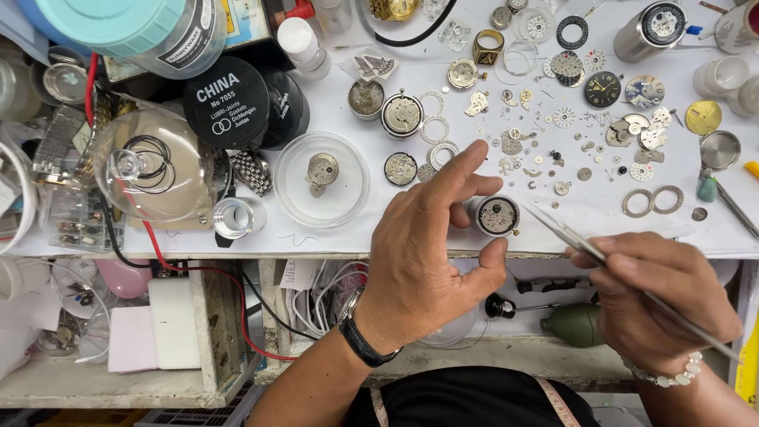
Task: Repairing a watch movement by picking up and placing tiny components using tweezers.
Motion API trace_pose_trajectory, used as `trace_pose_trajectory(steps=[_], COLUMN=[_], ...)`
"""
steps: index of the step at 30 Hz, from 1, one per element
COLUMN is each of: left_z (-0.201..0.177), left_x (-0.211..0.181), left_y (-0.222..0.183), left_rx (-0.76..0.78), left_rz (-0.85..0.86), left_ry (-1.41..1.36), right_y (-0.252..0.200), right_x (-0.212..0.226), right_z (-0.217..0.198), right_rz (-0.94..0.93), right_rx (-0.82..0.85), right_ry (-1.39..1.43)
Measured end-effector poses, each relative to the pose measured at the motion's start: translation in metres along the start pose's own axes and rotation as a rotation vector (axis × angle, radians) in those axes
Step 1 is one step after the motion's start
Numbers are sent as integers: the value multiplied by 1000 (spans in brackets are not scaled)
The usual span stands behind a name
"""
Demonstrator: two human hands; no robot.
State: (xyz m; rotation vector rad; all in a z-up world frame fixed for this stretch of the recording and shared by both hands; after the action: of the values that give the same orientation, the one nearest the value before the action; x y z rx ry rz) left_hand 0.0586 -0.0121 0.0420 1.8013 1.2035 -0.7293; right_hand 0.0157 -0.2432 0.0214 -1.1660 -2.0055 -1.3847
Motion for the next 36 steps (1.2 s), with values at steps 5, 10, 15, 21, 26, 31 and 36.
trace_pose_trajectory(steps=[5,10,15,21,26,31,36], left_z=[-2,-8,-5,-4,-1,-2,-3], left_x=[-6,-13,-10,-1,0,0,0], left_y=[7,15,22,23,25,26,28], left_rx=[23,105,188,173,155,122,129], left_rz=[-65,-34,55,93,73,55,37], left_ry=[12,129,132,32,58,90,19], right_y=[-6,-16,-20,2,23,41,34], right_x=[-11,-10,4,18,23,27,24], right_z=[-1,-10,-18,-15,-1,8,4], right_rz=[12,102,208,36,-31,-53,-100], right_rx=[-194,-346,-188,-70,-58,17,-18], right_ry=[61,142,-188,-339,-334,-357,-387])
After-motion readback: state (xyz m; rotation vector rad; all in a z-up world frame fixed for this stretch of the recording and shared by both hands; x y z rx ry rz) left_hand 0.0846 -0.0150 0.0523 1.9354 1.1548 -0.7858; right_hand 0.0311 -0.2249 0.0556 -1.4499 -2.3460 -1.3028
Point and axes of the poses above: each hand's wrist, its own y-axis towards the middle knuckle, its own z-axis out of the palm, x = y × z, the point moved 6 cm from there along y, towards the middle knuckle, and after that the axes turned 3 degrees about x, right-handed, at the moved point
